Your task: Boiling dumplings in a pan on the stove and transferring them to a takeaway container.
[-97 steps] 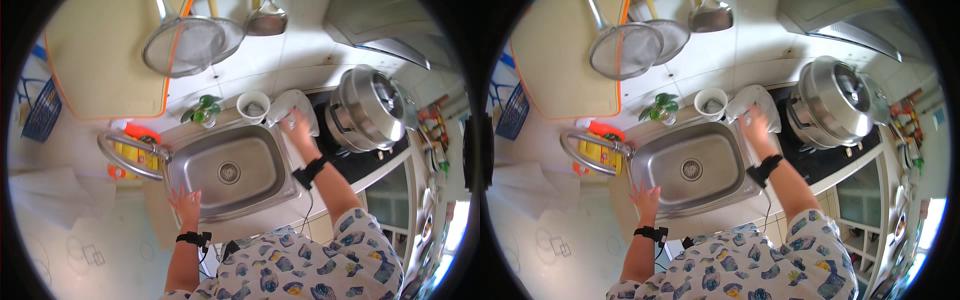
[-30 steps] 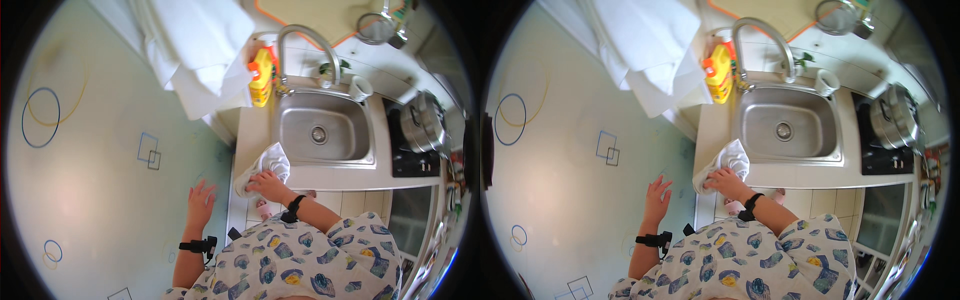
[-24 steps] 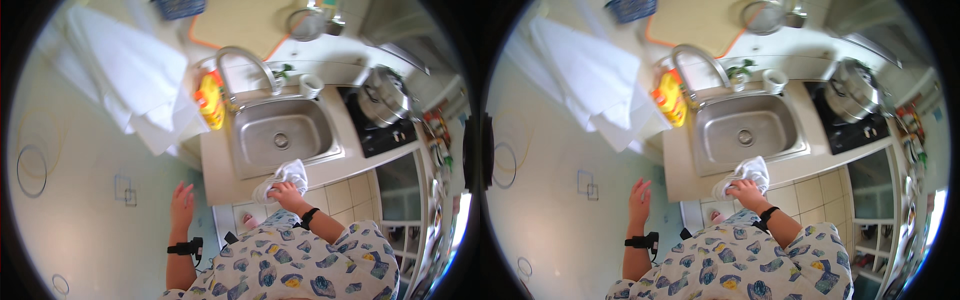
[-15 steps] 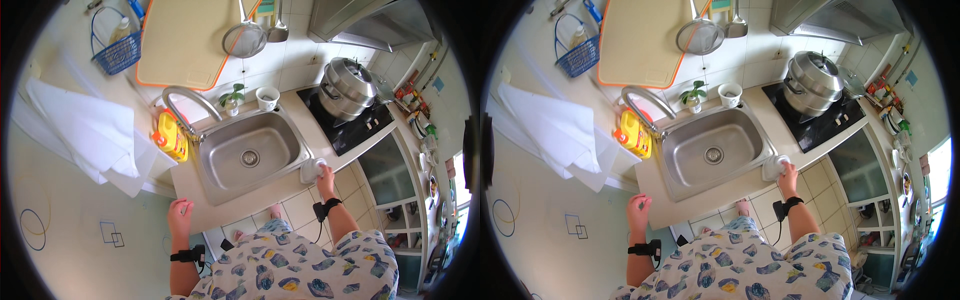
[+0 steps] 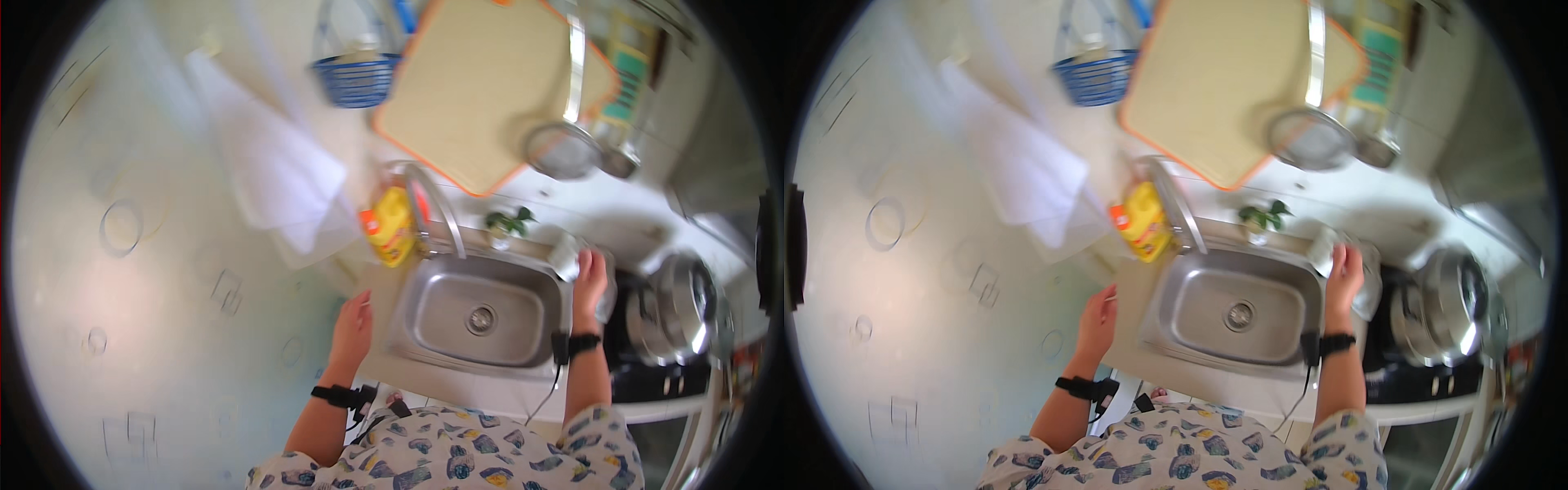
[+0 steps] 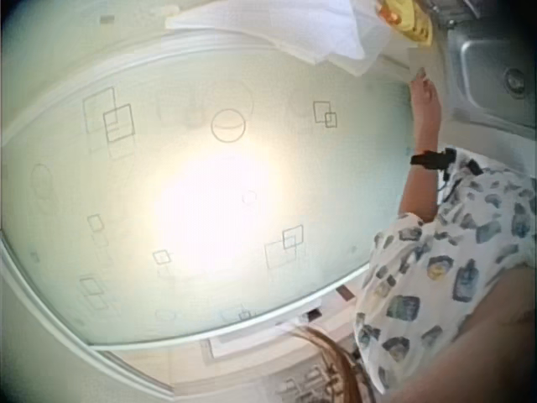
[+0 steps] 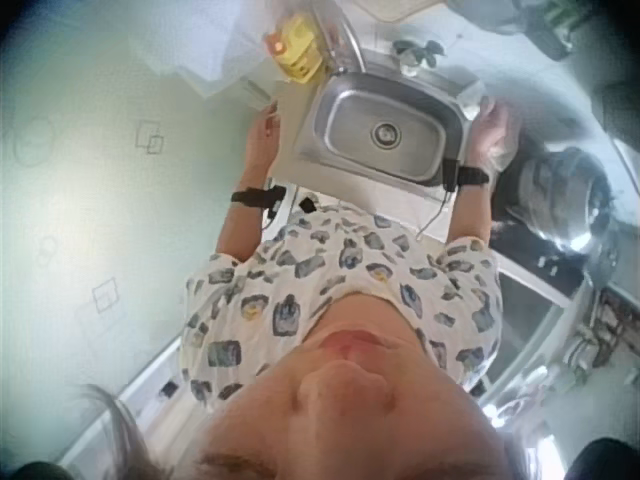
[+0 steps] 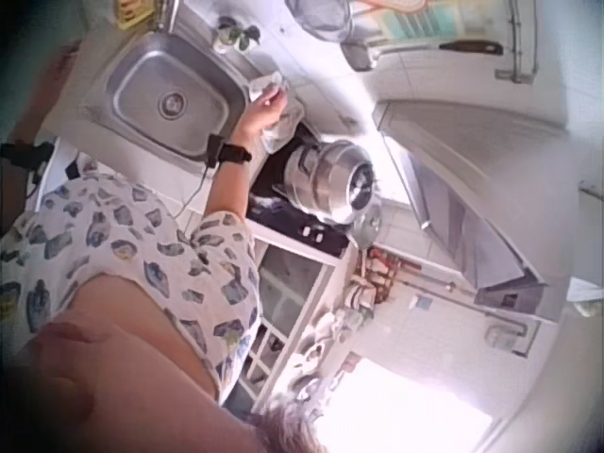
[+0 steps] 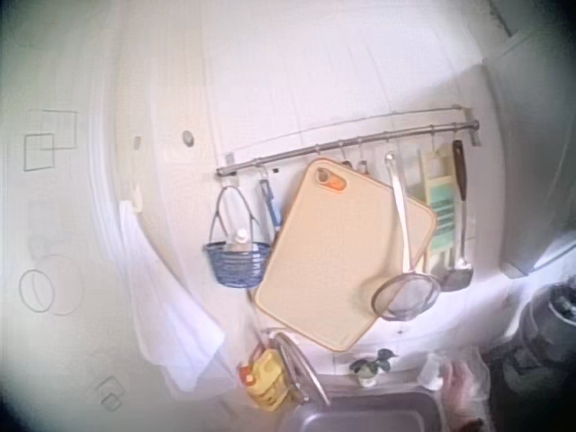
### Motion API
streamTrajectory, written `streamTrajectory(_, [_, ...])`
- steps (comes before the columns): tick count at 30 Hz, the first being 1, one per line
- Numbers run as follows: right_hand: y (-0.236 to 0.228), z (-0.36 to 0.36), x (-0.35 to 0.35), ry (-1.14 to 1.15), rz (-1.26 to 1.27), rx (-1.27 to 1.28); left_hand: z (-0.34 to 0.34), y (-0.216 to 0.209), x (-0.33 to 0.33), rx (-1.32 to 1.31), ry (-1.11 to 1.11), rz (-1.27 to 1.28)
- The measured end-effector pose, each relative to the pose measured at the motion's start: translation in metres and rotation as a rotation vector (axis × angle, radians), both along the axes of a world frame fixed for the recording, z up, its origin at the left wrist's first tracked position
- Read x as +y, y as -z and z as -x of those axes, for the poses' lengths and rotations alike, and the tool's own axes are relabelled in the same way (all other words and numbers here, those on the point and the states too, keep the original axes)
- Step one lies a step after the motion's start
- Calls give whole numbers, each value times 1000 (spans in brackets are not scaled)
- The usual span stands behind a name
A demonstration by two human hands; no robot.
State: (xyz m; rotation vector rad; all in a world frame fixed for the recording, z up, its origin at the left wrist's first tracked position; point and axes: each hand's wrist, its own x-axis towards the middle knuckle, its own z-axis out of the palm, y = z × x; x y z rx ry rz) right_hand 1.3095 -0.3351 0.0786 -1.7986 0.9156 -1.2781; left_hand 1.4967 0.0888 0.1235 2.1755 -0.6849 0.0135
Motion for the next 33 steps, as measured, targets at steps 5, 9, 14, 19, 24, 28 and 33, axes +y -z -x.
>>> streamTrajectory(5, [119,-43,134,-836,-1002,-58,17,13,-14,-142,123,-321])
streamTrajectory(9, [16,-109,238,-967,-728,163,20,-8,-40,-200,120,-263])
streamTrajectory(14, [-162,-159,245,-1114,-257,-42,-76,-112,-21,-106,-436,632])
streamTrajectory(19, [-205,-224,282,-1033,-111,-220,-103,-174,13,128,22,807])
streamTrajectory(24, [-233,-230,362,-849,-394,-519,-57,-202,33,197,318,1016])
streamTrajectory(28, [-262,-231,404,-842,-378,-591,-47,-210,52,413,339,1172])
streamTrajectory(33, [-282,-238,383,-1637,-1242,-606,-64,-181,76,154,288,841])
